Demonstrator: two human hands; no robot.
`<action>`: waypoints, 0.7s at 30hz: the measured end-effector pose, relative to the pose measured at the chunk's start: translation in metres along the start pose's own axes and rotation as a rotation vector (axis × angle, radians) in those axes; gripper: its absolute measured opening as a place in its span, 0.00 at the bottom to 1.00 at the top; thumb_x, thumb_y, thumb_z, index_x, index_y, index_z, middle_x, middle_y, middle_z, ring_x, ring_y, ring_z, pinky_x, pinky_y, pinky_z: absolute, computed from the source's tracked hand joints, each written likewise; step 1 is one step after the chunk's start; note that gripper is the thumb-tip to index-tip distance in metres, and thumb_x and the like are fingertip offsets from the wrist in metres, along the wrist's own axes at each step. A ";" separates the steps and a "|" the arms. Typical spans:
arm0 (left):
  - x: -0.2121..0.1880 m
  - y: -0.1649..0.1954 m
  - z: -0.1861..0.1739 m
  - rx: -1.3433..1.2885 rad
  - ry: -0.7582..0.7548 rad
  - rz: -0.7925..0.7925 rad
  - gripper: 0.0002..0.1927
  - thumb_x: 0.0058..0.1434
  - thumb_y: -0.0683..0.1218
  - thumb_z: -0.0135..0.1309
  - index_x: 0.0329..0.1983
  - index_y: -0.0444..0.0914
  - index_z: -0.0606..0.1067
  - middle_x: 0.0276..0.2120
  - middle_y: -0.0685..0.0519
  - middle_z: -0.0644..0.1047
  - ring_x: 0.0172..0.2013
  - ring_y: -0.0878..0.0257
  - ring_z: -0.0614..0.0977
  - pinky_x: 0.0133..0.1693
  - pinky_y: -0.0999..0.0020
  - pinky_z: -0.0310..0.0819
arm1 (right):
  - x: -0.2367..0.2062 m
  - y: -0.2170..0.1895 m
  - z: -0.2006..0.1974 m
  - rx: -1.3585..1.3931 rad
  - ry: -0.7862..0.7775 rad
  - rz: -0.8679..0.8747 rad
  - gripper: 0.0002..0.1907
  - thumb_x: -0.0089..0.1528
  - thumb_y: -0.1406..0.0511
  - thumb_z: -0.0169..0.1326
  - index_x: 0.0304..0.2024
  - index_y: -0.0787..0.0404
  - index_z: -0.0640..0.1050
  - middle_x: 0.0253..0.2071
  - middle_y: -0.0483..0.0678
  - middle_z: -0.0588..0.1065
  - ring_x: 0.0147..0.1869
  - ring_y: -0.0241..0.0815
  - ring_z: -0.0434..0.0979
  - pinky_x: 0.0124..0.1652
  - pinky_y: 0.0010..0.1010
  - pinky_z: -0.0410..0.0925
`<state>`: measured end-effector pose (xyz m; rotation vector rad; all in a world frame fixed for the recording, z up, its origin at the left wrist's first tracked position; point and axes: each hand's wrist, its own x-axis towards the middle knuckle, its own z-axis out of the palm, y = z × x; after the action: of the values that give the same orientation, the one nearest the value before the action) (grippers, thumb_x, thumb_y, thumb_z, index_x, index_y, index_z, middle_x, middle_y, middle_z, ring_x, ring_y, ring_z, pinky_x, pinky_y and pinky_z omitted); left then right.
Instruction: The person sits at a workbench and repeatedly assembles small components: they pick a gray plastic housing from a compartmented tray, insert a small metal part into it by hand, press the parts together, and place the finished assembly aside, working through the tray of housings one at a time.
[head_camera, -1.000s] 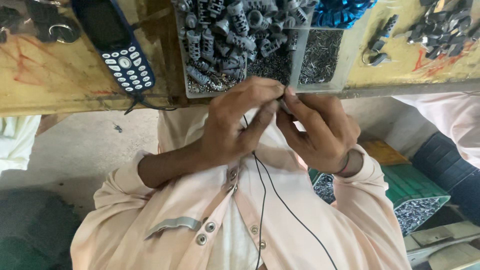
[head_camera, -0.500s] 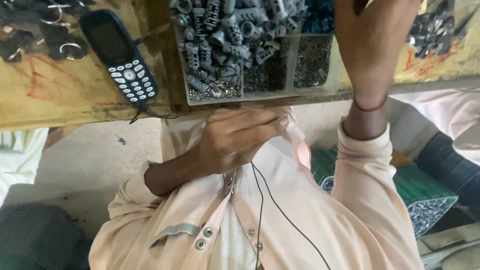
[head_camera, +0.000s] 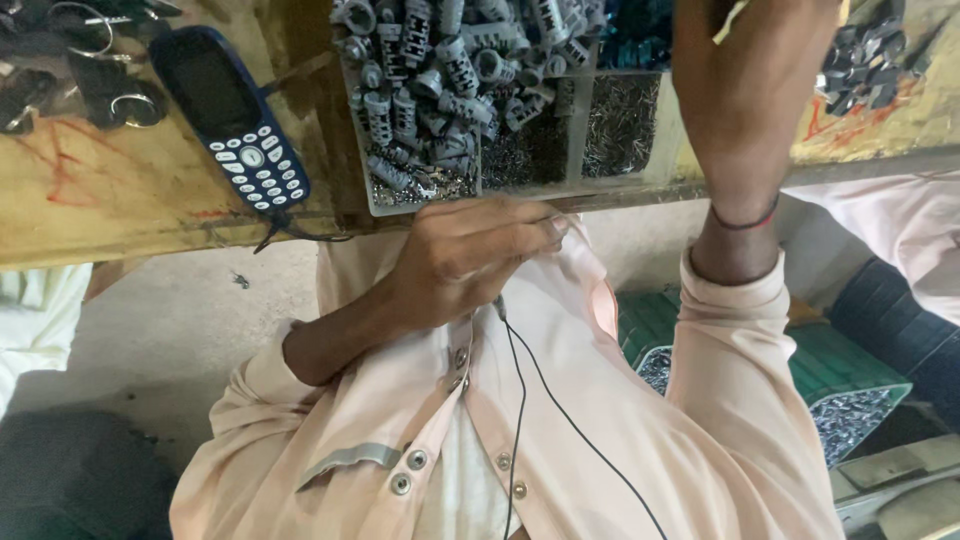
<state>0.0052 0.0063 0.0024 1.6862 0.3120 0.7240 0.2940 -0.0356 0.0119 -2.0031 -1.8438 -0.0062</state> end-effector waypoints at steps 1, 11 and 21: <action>-0.001 0.001 -0.001 -0.004 0.007 -0.015 0.12 0.63 0.33 0.62 0.47 0.35 0.78 0.48 0.48 0.82 0.48 0.55 0.86 0.49 0.64 0.84 | -0.002 0.002 -0.007 0.144 -0.027 0.038 0.07 0.72 0.74 0.56 0.49 0.68 0.70 0.39 0.55 0.73 0.38 0.50 0.72 0.38 0.39 0.63; 0.007 0.004 -0.010 0.172 -0.053 0.043 0.18 0.60 0.32 0.58 0.55 0.33 0.76 0.54 0.44 0.78 0.51 0.52 0.84 0.51 0.62 0.83 | -0.041 -0.074 -0.029 1.484 -0.205 0.724 0.03 0.72 0.76 0.49 0.47 0.68 0.72 0.38 0.51 0.75 0.38 0.38 0.77 0.40 0.24 0.72; 0.015 0.012 -0.019 0.460 -0.077 0.239 0.11 0.65 0.38 0.61 0.50 0.33 0.76 0.53 0.43 0.78 0.54 0.51 0.83 0.49 0.62 0.82 | -0.055 -0.088 -0.042 1.035 -0.298 0.363 0.16 0.62 0.81 0.62 0.52 0.71 0.77 0.47 0.55 0.78 0.46 0.40 0.83 0.45 0.26 0.75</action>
<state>0.0027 0.0267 0.0202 2.2095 0.2356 0.8003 0.2151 -0.0977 0.0608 -1.5405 -1.1579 1.1457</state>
